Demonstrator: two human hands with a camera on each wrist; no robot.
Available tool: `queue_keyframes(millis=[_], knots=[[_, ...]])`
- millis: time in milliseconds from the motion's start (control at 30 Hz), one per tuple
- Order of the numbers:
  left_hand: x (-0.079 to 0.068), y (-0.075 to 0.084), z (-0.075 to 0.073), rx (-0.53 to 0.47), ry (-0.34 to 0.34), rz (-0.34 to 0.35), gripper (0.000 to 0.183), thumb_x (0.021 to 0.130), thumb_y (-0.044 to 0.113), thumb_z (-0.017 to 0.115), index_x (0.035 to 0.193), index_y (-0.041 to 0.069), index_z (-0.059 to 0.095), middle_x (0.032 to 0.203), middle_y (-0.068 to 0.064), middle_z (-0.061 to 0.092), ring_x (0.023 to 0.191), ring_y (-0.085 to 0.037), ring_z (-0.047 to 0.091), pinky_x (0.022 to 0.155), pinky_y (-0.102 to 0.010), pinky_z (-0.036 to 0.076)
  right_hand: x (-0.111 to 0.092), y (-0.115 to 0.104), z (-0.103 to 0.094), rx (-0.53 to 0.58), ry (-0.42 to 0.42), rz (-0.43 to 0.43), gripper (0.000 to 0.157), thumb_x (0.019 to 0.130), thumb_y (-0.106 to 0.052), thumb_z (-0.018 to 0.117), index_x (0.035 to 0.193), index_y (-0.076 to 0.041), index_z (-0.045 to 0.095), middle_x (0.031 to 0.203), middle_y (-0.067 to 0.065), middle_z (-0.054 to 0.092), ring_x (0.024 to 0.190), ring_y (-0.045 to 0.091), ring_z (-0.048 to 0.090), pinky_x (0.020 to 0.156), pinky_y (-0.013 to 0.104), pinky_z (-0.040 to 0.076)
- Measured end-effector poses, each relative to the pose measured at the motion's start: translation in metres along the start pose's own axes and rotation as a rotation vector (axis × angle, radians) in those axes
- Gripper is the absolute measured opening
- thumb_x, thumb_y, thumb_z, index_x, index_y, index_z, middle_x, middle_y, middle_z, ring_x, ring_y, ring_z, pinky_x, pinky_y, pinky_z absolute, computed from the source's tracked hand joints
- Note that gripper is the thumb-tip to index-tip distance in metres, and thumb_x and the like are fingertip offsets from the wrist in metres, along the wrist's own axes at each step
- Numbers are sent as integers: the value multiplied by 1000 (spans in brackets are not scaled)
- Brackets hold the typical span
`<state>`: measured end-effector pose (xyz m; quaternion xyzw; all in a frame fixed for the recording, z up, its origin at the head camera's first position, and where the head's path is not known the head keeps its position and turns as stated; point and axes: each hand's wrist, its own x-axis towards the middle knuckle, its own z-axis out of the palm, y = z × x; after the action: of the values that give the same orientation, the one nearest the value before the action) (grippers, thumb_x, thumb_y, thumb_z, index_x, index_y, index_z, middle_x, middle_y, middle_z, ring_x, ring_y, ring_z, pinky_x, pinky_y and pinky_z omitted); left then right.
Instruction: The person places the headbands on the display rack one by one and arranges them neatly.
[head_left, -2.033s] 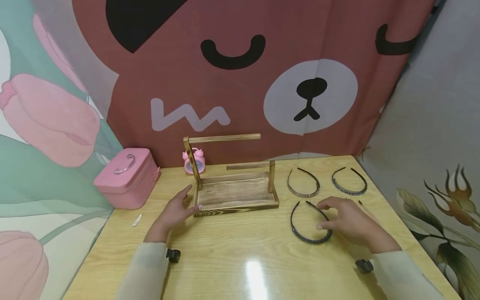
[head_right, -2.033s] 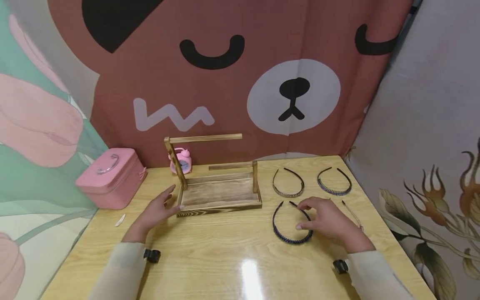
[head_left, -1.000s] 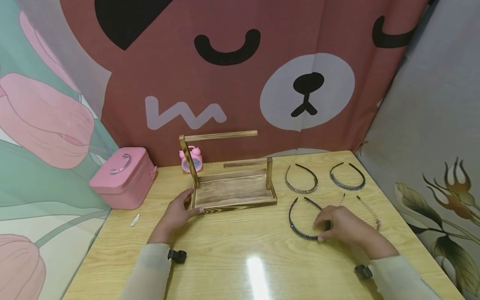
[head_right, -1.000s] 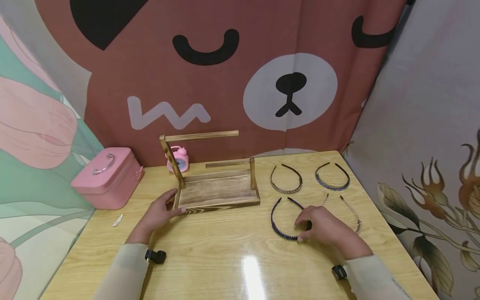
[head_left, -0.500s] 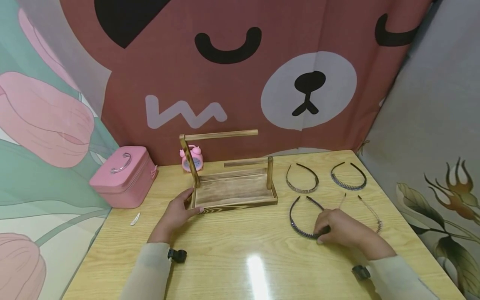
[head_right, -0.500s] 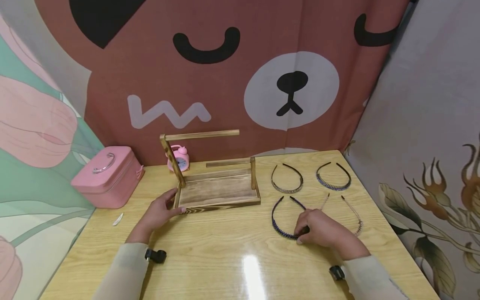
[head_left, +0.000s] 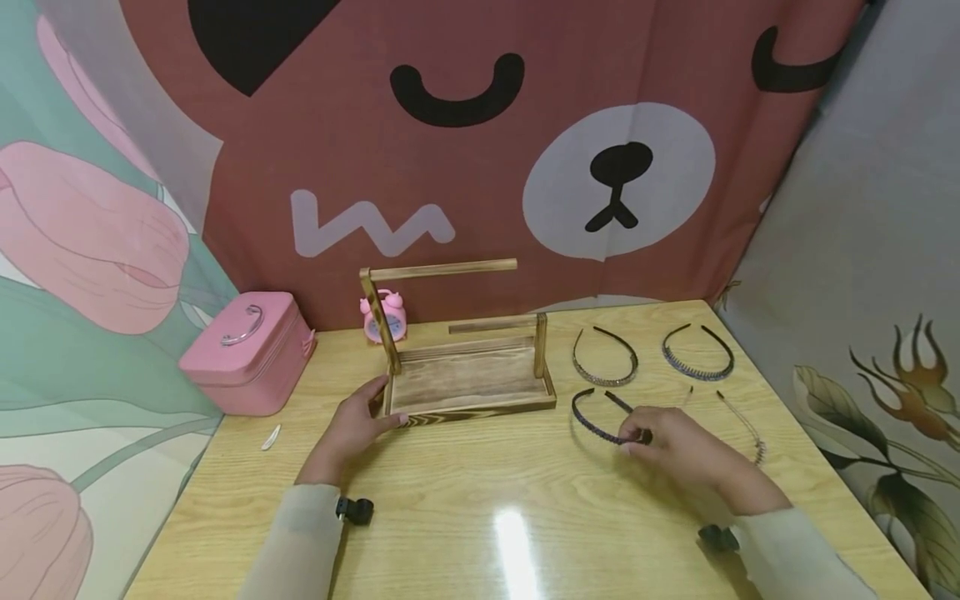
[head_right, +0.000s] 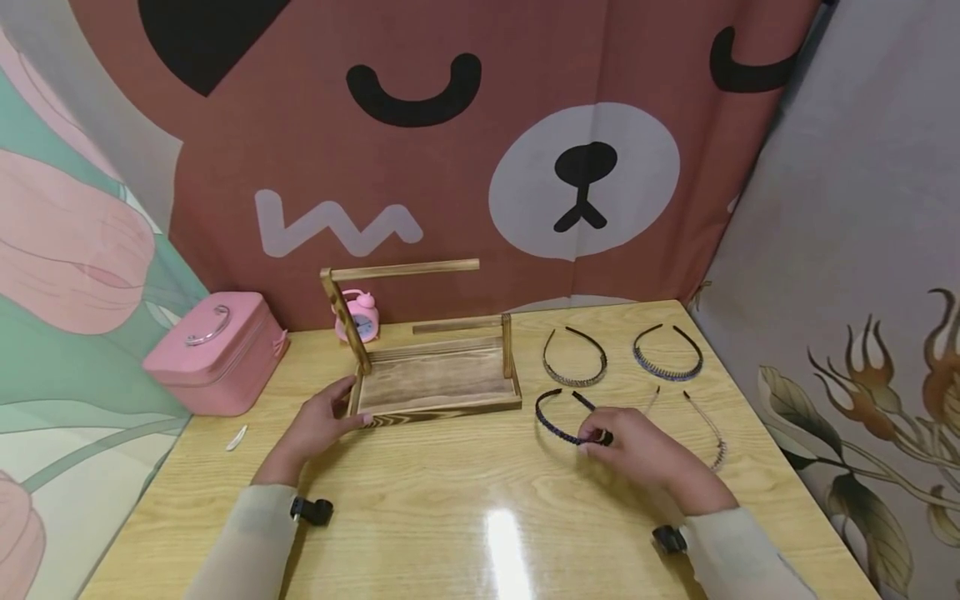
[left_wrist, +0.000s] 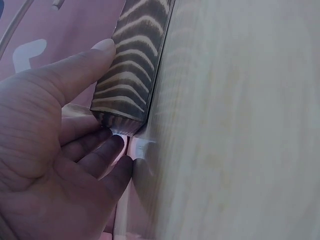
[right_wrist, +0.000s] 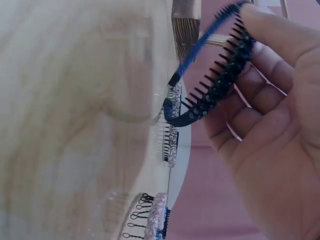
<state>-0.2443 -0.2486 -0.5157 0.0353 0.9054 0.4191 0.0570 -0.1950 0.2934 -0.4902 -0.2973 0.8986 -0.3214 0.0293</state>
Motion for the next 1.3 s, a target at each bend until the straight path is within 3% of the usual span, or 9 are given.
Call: queue_keyframes(millis=[133, 233, 367, 533, 600, 767, 867, 1100, 1300], knots=[[-1, -1, 0, -9, -4, 6, 88, 101, 24, 81, 171, 3, 32, 169, -26, 45, 155, -48, 45, 126, -62, 41, 4, -1, -3, 8, 67, 58, 3, 107, -19, 73, 105, -20, 74, 98, -12, 71, 89, 1, 61, 74, 25, 55], [-1, -2, 1, -12, -4, 8, 87, 102, 22, 81, 171, 2, 32, 167, -26, 47, 153, -46, 48, 125, -62, 42, 7, -3, -7, 30, 123, 146, 11, 111, -25, 66, 109, -17, 73, 101, -5, 72, 93, 5, 61, 77, 26, 54], [-2, -1, 1, -10, -2, 17, 87, 102, 22, 81, 171, 2, 33, 166, -26, 49, 153, -46, 48, 125, -62, 42, 14, -8, -14, 157, 170, 268, 25, 115, -31, 58, 115, -9, 68, 103, 9, 69, 91, 12, 60, 75, 28, 52], [-2, 0, 0, -4, -1, 18, 88, 101, 24, 81, 171, 2, 33, 168, -26, 46, 156, -46, 45, 127, -62, 39, 23, -10, -19, 344, 232, 273, 34, 118, -32, 51, 112, -2, 65, 106, 9, 66, 96, 14, 60, 85, 25, 53], [-2, 0, 0, -6, -4, 20, 89, 101, 26, 81, 171, 2, 32, 169, -26, 45, 156, -46, 44, 128, -62, 38, 27, -12, -20, 491, 262, 243, 35, 119, -30, 49, 111, 0, 64, 107, 7, 66, 100, 13, 62, 90, 22, 54], [-2, 0, -1, -11, -2, 20, 88, 101, 25, 81, 171, 2, 32, 169, -26, 44, 157, -46, 43, 128, -62, 38, 42, -30, -27, 1096, 286, 128, 23, 119, -19, 46, 114, -1, 60, 105, 2, 65, 94, 11, 63, 88, 21, 59], [-2, 0, -2, -9, 4, 14, 88, 101, 25, 81, 171, 2, 33, 169, -26, 44, 157, -46, 43, 128, -62, 37, 49, -44, -33, 1327, 267, 50, 22, 119, -13, 43, 120, -2, 61, 105, 2, 65, 95, 11, 63, 88, 21, 59], [0, -3, -3, 3, 5, 25, 90, 101, 28, 82, 171, 3, 33, 170, -26, 44, 157, -46, 42, 129, -62, 37, 63, -67, -43, 1469, 260, -107, 28, 118, -8, 38, 131, 2, 61, 112, 8, 66, 101, 16, 62, 92, 24, 57], [2, -5, -3, 5, -1, 24, 92, 100, 32, 83, 171, 4, 33, 170, -25, 43, 158, -45, 41, 129, -62, 37, 73, -78, -48, 1402, 268, -191, 35, 117, 0, 36, 140, 1, 63, 123, 8, 67, 105, 15, 65, 96, 24, 58]])
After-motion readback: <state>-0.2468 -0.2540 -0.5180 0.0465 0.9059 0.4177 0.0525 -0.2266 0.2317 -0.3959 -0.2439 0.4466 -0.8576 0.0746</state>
